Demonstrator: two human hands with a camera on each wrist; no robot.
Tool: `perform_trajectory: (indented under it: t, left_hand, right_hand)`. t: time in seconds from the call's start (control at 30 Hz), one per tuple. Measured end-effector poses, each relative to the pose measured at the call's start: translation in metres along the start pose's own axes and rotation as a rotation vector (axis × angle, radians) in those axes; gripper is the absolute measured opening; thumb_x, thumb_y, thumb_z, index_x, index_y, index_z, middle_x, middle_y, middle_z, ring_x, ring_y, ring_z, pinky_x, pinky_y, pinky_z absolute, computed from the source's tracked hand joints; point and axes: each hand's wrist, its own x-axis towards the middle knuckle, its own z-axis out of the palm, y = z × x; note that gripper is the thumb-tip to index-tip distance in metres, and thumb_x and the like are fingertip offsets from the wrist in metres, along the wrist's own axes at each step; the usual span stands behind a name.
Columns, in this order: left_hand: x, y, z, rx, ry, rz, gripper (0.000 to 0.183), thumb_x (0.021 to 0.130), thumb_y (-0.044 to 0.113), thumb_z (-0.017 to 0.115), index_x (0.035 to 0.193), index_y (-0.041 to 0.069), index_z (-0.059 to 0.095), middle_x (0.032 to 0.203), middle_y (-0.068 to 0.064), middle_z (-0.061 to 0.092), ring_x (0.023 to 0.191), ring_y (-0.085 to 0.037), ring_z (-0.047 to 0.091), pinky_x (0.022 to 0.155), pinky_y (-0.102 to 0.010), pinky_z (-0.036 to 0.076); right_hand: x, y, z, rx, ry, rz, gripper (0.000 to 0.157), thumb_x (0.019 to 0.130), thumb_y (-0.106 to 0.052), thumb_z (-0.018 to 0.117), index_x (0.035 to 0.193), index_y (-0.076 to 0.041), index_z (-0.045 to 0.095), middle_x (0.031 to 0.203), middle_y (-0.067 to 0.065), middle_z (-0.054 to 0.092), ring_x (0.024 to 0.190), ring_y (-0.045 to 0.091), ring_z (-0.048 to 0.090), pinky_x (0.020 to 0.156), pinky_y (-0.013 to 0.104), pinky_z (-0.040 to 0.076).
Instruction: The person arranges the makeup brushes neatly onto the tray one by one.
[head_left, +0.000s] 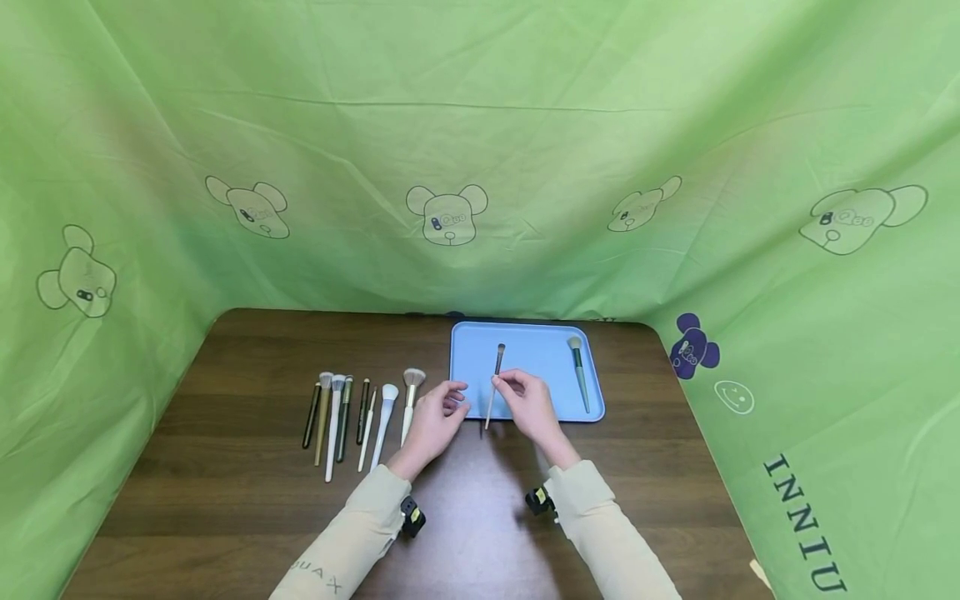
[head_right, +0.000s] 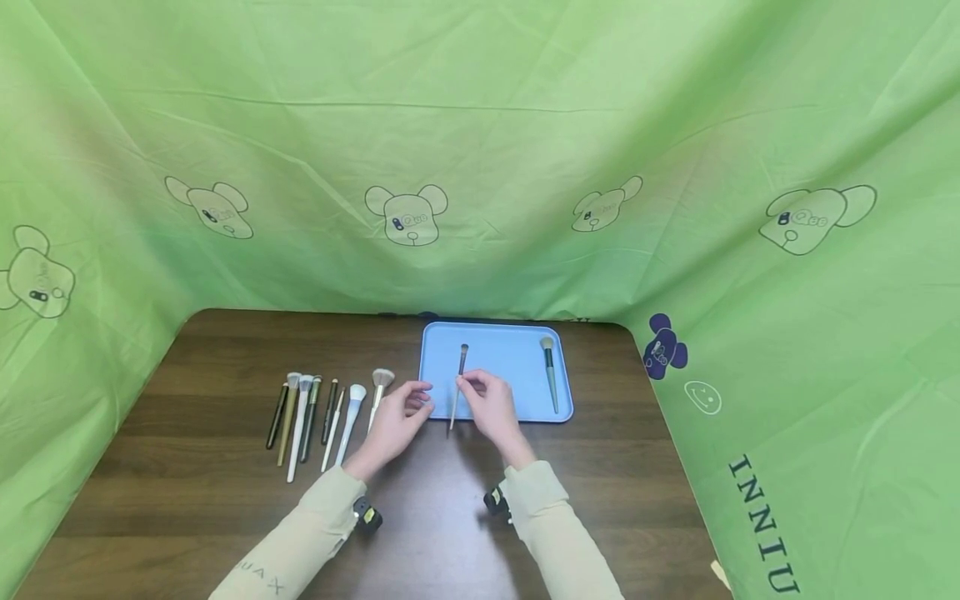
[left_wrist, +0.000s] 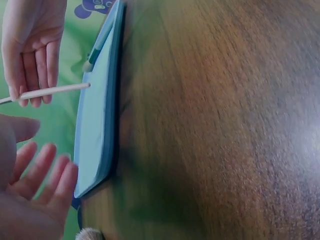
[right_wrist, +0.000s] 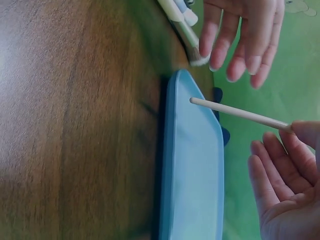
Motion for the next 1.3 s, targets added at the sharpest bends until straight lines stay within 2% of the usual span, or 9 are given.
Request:
perform_trajectory:
  t: [0.23,0.37,0.53,0.73,1.0,1.3]
  left_hand:
    - [0.000,-0.004,-0.002,0.138,0.064,-0.075,0.042,0.082,0.002,0.082,0.120,-0.002,0.066,0.109,-0.018,0.064,0.097,-0.035,0.065,0.085,-0.047,0.054]
    - [0.001,-0.006,-0.002,0.164,0.072,-0.139,0.048,0.080,0.000,0.082,0.123,-0.006,0.065,0.108,-0.020,0.064,0.093,-0.033,0.066,0.082,-0.046,0.054]
    - [0.005,-0.007,-0.001,0.161,0.046,-0.202,0.051,0.079,-0.003,0.079,0.127,-0.008,0.063,0.106,-0.017,0.065,0.083,-0.025,0.070,0.077,-0.040,0.057]
    - [0.010,-0.010,0.003,0.211,0.024,-0.194,0.053,0.078,-0.004,0.078,0.129,-0.008,0.063,0.103,-0.014,0.066,0.078,-0.020,0.069,0.076,-0.037,0.056]
    - [0.014,-0.016,0.008,0.294,0.060,-0.165,0.049,0.072,-0.010,0.069,0.121,-0.011,0.068,0.092,-0.012,0.069,0.093,-0.033,0.065,0.084,-0.046,0.053]
    - [0.018,-0.012,0.007,0.309,0.016,-0.245,0.042,0.076,-0.008,0.067,0.119,-0.008,0.071,0.090,-0.009,0.071,0.092,-0.030,0.067,0.081,-0.045,0.054]
  right_hand:
    - [0.000,0.004,-0.005,0.007,-0.003,0.014,0.019,0.101,-0.017,0.066,0.104,0.001,0.073,0.096,0.007,0.075,0.094,0.024,0.071,0.090,0.039,0.055]
    - [0.000,0.006,-0.008,0.008,-0.002,0.019,0.023,0.102,-0.016,0.065,0.106,0.005,0.071,0.093,0.008,0.075,0.092,0.025,0.070,0.088,0.039,0.056]
    - [0.000,0.011,-0.012,0.009,0.009,0.026,0.021,0.101,-0.012,0.065,0.107,0.007,0.071,0.094,0.010,0.074,0.090,0.025,0.071,0.083,0.035,0.057]
    - [0.003,0.015,-0.019,0.045,0.019,0.046,0.018,0.098,-0.005,0.066,0.109,0.009,0.069,0.097,0.017,0.073,0.089,0.029,0.071,0.078,0.031,0.058]
    - [0.009,0.018,-0.036,-0.038,0.045,0.046,0.018,0.098,-0.005,0.068,0.111,0.007,0.069,0.096,0.013,0.072,0.089,0.029,0.070,0.080,0.036,0.057]
    - [0.018,0.025,-0.058,-0.113,0.096,0.074,0.023,0.098,-0.009,0.067,0.115,0.006,0.071,0.098,0.016,0.073,0.092,0.029,0.070,0.078,0.034,0.057]
